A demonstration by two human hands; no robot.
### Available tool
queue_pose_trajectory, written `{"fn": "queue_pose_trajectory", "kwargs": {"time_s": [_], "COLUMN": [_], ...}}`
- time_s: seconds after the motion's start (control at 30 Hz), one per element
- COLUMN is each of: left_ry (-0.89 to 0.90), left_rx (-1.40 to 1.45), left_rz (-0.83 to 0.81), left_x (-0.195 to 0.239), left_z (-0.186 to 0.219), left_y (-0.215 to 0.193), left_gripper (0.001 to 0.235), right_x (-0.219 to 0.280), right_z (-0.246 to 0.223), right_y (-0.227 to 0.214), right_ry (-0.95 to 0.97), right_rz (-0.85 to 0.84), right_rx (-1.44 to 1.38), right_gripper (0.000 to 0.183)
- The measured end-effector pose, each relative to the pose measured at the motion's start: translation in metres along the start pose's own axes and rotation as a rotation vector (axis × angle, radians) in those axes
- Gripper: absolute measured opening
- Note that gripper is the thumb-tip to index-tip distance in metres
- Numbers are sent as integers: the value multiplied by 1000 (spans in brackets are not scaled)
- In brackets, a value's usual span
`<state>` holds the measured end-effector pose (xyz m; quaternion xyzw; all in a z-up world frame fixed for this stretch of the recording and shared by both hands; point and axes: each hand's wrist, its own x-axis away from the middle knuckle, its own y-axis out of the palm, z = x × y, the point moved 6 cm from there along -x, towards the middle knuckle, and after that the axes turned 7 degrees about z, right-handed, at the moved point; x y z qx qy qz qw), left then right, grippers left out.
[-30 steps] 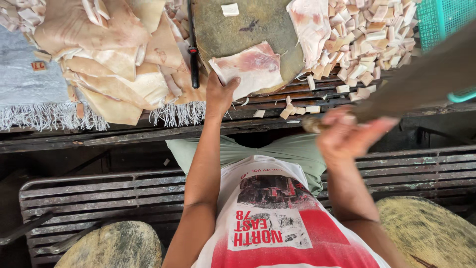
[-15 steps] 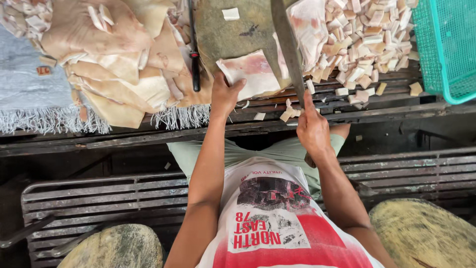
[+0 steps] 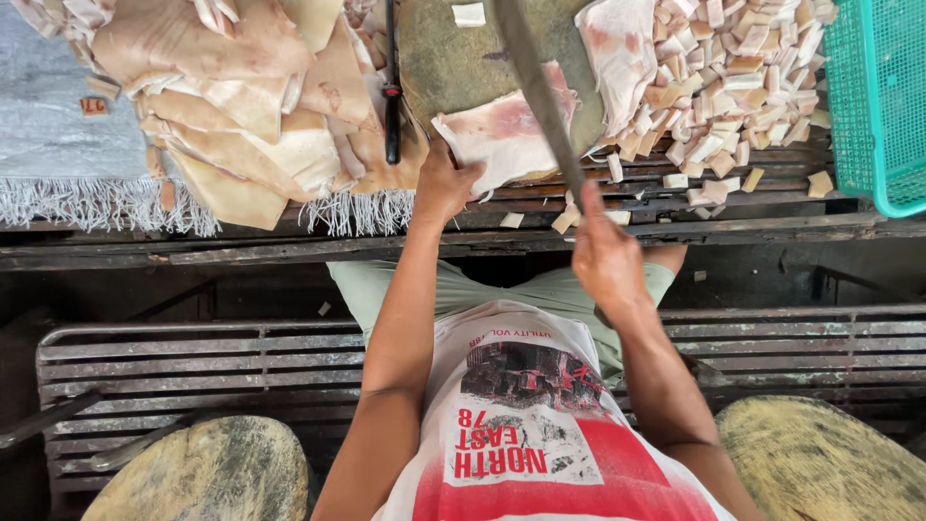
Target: The person chops large pieces of processed pork skin into small squares using a large cleaver on a wooden cutting board, moving the finished pieces into a pile.
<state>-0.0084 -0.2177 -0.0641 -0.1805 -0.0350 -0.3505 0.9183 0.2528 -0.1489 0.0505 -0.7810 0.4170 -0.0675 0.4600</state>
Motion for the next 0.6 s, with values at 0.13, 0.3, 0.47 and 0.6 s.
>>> {"fn": "queue_pose_trajectory", "kwargs": {"time_s": [0.13, 0.3, 0.47, 0.6], "left_ry": [-61, -7, 141, -193], "left_rx": [30, 47, 272, 221], "left_rz": [-18, -10, -15, -56], "left_x": [-1, -8, -8, -16], "left_z": [-5, -23, -27, -6], "left_y": [3, 6, 12, 32], "left_gripper": [57, 53, 49, 51], "right_x": [-3, 7, 27, 8], "right_z": [-22, 6, 41, 66], "right_y": [-71, 1, 39, 30], "right_ry": [-186, -81, 24, 172], "right_rz": [450, 215, -79, -37], "right_rx": [-92, 48, 113, 48], "right_gripper": [58, 56, 69, 68]}}
